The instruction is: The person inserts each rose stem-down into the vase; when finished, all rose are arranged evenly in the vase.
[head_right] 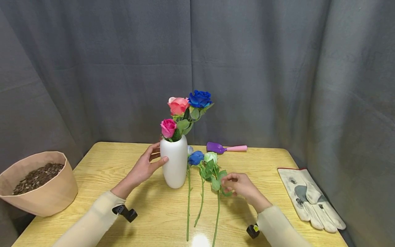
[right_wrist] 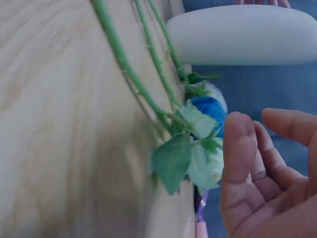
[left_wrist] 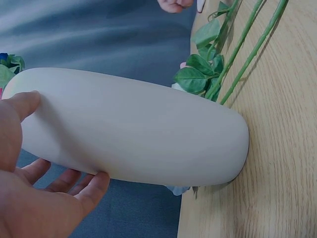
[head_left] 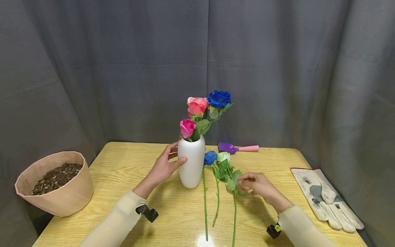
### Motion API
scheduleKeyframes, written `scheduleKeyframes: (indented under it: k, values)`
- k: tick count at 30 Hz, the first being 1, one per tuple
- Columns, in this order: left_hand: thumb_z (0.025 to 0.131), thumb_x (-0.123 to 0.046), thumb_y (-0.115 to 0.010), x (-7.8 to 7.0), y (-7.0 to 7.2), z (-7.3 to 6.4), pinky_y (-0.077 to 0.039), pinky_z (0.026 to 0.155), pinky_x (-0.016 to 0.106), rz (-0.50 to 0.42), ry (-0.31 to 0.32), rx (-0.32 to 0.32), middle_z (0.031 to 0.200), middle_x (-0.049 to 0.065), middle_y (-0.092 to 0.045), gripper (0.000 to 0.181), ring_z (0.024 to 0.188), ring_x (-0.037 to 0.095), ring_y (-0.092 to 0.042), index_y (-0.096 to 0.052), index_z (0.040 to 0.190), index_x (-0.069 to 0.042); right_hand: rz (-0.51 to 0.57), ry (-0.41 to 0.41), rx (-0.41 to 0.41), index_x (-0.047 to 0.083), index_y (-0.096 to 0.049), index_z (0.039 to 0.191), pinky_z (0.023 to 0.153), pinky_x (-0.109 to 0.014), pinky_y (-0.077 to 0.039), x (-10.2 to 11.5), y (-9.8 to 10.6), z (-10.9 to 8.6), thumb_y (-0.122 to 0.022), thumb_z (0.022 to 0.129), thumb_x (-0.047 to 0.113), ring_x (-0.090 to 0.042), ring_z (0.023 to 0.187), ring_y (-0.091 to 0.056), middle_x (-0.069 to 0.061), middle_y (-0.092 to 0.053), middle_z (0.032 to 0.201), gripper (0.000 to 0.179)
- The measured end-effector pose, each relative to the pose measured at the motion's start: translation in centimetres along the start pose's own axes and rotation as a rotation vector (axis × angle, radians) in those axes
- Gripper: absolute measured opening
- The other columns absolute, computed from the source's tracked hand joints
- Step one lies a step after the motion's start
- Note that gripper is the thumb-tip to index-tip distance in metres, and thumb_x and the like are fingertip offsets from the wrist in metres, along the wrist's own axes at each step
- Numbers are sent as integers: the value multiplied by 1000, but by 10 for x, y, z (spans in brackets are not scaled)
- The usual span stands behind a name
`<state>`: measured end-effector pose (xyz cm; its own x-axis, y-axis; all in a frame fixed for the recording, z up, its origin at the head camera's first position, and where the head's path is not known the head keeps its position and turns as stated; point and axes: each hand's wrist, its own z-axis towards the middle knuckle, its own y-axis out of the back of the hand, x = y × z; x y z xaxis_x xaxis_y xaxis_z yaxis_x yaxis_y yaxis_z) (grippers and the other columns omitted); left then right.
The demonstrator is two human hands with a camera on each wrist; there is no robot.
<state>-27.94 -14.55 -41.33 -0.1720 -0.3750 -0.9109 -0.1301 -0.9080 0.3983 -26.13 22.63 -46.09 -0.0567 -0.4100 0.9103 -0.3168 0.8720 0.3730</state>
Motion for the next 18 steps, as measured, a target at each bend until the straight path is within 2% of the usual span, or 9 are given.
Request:
scheduleKeyframes:
  k: [4,11,18]
  values:
    - [88,-59,-67,0,0,0,-44,111,57,3,0,-1,154,7,-39,83,144,35,-41,-29,154,-28,-5,-10,12,-2,-63,118,67,-37,-53,-9,-1,-2,-63,98,28,-19,81,-66,-9,-71,93,36]
    - [88,-60,-67,0,0,0,-44,111,57,5,2,-2,154,7,-39,83,144,35,-41,-29,154,-29,-15,-39,28,-3,-64,117,66,-34,-51,-19,-3,-4,-65,96,29,-19,83,-69,-4,-72,95,37]
    - [88,-60,-67,1,0,1,-44,110,57,6,0,-3,154,6,-39,82,144,35,-41,-29,154,-29,-13,-29,62,-5,-65,112,60,-29,-52,-25,-6,-5,-65,97,26,-14,75,-68,-2,-72,89,34]
